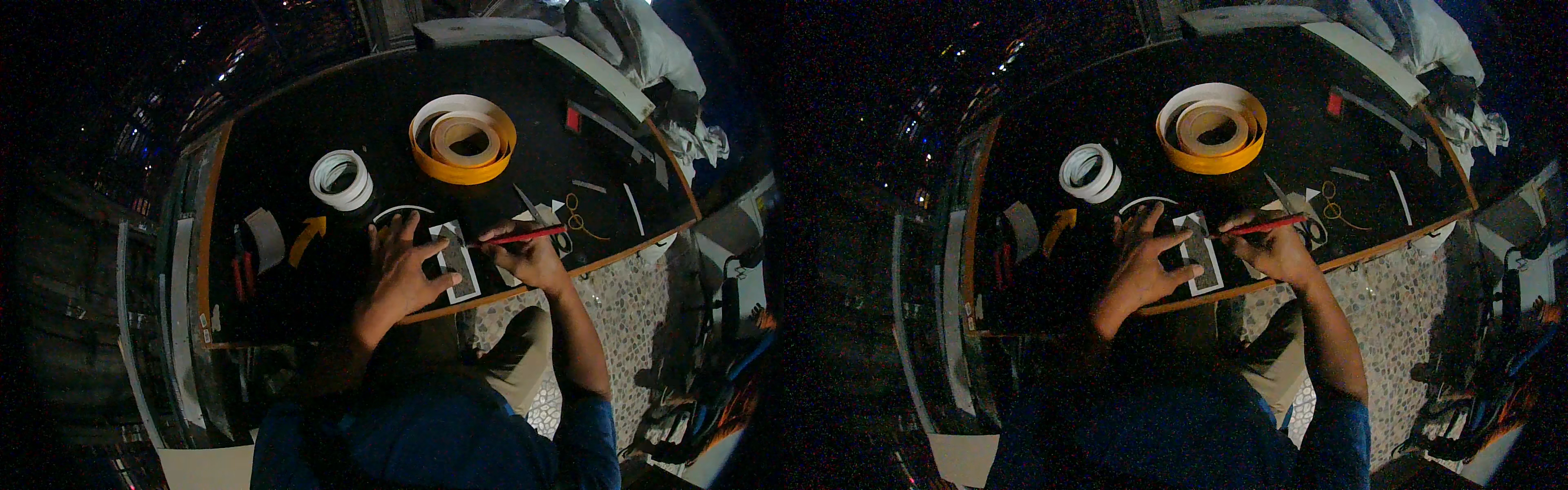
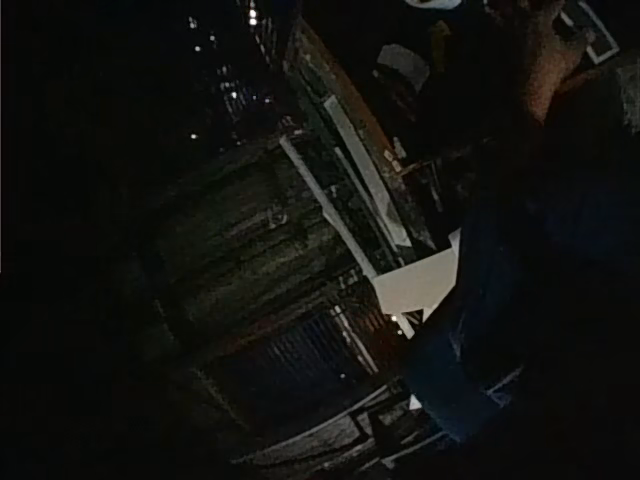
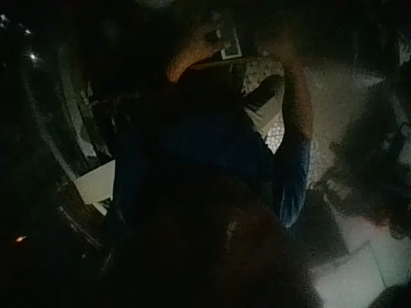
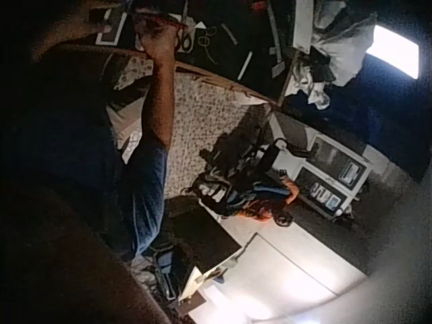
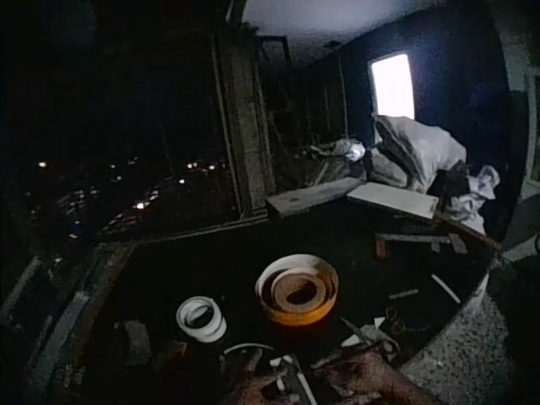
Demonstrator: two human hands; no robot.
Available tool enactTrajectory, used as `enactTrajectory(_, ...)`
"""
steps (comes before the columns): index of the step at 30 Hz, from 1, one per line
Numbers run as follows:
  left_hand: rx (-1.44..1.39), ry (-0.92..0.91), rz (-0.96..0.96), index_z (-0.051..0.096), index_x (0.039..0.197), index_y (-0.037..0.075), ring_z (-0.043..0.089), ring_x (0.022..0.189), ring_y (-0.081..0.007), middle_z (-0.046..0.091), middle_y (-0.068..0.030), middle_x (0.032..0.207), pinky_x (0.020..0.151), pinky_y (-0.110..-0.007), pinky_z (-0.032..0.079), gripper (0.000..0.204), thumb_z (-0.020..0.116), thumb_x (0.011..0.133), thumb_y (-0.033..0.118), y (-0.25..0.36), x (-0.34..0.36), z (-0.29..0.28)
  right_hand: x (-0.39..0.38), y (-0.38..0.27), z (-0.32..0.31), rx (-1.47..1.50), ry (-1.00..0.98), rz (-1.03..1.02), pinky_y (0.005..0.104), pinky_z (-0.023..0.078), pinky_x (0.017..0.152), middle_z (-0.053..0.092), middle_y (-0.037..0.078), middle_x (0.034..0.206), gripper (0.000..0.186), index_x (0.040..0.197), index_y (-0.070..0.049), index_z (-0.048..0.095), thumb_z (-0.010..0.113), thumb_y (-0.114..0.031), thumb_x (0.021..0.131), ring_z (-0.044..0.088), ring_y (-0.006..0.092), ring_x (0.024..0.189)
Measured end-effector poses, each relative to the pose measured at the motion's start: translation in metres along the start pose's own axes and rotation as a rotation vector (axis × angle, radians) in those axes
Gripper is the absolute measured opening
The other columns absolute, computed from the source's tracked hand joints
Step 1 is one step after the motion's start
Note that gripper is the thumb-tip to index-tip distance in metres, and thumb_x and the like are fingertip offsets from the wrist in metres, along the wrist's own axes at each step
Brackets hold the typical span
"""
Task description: The person uses scissors to cut a shape out of a piece of white material.
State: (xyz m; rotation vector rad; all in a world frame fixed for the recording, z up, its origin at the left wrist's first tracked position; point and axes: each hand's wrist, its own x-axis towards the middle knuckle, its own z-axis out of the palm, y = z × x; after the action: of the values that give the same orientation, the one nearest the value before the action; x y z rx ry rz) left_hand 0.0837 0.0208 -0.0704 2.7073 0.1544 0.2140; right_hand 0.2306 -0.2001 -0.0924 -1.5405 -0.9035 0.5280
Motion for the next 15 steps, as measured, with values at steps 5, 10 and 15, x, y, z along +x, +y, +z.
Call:
enactTrajectory(5,0.004,-0.028,-0.011,0.074,0.129,0.021,0.027,0.152,-0.0465,0.036,-0.0274,0.159,0.123,-0.069,0.007,0.062,0.083,0.078,0.055,-0.002,0.001,0.001,0.004,-0.001,0.002,-0.005,-0.023,0.02,0.0331,0.056,0.088,0.073,0.007,0.11,0.029,0.117,-0.005,0.07,0.073,0.002,0.089,0.068,0.0172,0.103)
enactTrajectory(10,0.004,-0.062,-0.039,0.074,0.129,0.021,0.026,0.152,-0.0458,0.035,-0.0267,0.16,0.123,-0.068,0.006,0.062,0.082,0.078,0.054,0.002,0.002,-0.003,0.01,-0.007,0.002,-0.076,-0.05,0.031,0.0331,0.056,0.087,0.074,0.008,0.107,0.027,0.113,-0.006,0.072,0.075,0.001,0.087,0.07,0.0177,0.1)
enactTrajectory(15,0.016,-0.05,-0.034,0.074,0.13,0.022,0.027,0.152,-0.0461,0.036,-0.0265,0.16,0.123,-0.068,0.006,0.061,0.082,0.078,0.054,0.002,0.001,-0.003,0.014,-0.015,-0.002,-0.186,-0.107,-0.053,0.0331,0.058,0.09,0.074,0.012,0.109,0.024,0.111,-0.001,0.072,0.071,0.007,0.088,0.072,0.0207,0.102)
